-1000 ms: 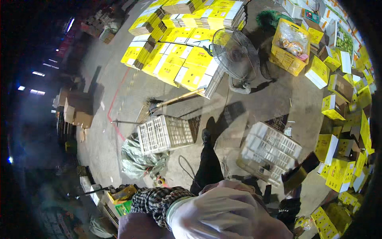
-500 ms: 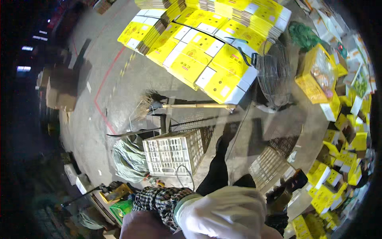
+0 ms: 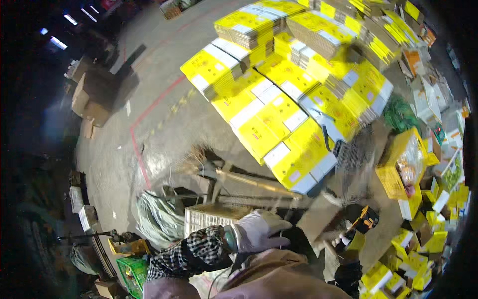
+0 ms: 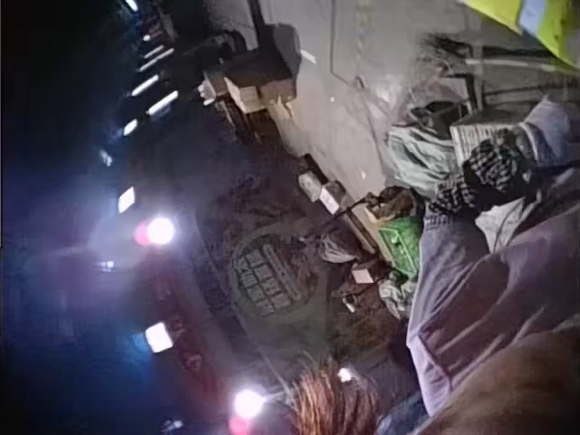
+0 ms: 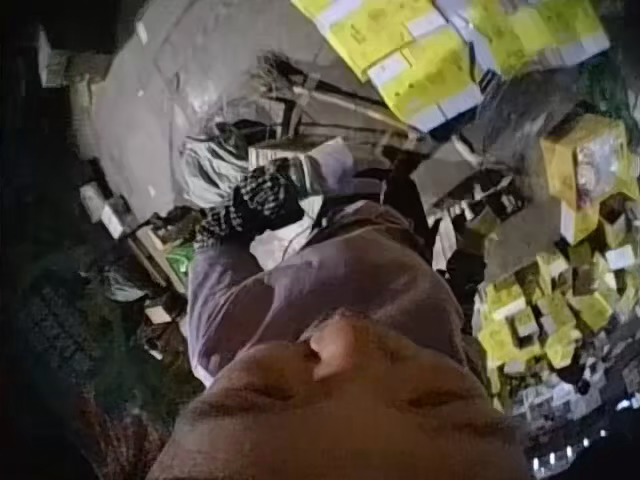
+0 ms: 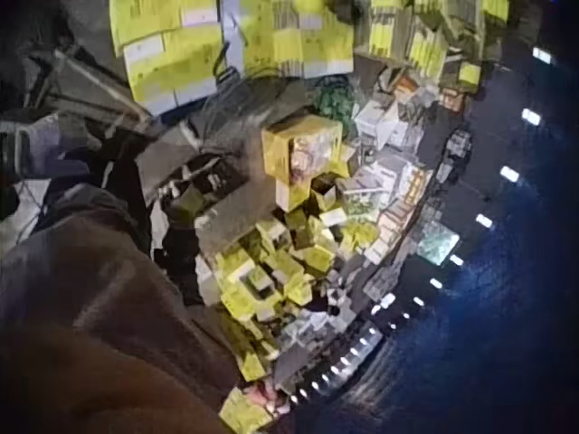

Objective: Assembling and taping yellow cardboard fruit boxes in a warehouse.

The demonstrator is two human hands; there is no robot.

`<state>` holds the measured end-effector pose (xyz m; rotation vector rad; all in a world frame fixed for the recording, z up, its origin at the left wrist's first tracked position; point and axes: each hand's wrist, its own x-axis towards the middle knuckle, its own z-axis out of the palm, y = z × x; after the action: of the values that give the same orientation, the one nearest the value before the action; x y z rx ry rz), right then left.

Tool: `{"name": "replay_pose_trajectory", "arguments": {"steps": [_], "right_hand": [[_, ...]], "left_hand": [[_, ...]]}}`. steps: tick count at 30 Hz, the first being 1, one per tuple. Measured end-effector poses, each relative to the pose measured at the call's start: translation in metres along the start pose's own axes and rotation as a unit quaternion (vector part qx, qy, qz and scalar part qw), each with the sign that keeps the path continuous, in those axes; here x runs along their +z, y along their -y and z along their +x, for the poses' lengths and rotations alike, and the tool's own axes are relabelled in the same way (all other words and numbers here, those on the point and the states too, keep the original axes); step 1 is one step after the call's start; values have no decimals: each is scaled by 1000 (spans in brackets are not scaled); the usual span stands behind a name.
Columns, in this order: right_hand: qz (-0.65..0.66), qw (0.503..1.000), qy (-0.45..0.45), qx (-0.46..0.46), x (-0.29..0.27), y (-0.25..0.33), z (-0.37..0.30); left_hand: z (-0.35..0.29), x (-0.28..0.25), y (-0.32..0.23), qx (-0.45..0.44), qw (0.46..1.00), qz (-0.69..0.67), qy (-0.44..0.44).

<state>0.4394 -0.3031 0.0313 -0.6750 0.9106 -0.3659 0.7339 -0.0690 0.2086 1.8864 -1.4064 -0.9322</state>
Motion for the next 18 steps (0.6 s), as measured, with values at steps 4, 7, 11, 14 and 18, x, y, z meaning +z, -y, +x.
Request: {"name": "replay_pose_trajectory", "arguments": {"steps": [4,7,11,14,18], "right_hand": [[109,969,205,83,41,30,52],[-37,996,42,63,66,26,79],[-148,983,-42,103,114,16,124],[-233,958,-105,126,168,10,177],[-322,919,-144,177,227,-5,245]], "left_hand": [[-9,-45,110,-229,971,35,68],[1,-129,161,-359,925,100,70],[5,-199,353,-437,891,116,-30],[43,-256,499,-431,885,93,-148],[81,-330,648,-450,846,109,-266]]}}
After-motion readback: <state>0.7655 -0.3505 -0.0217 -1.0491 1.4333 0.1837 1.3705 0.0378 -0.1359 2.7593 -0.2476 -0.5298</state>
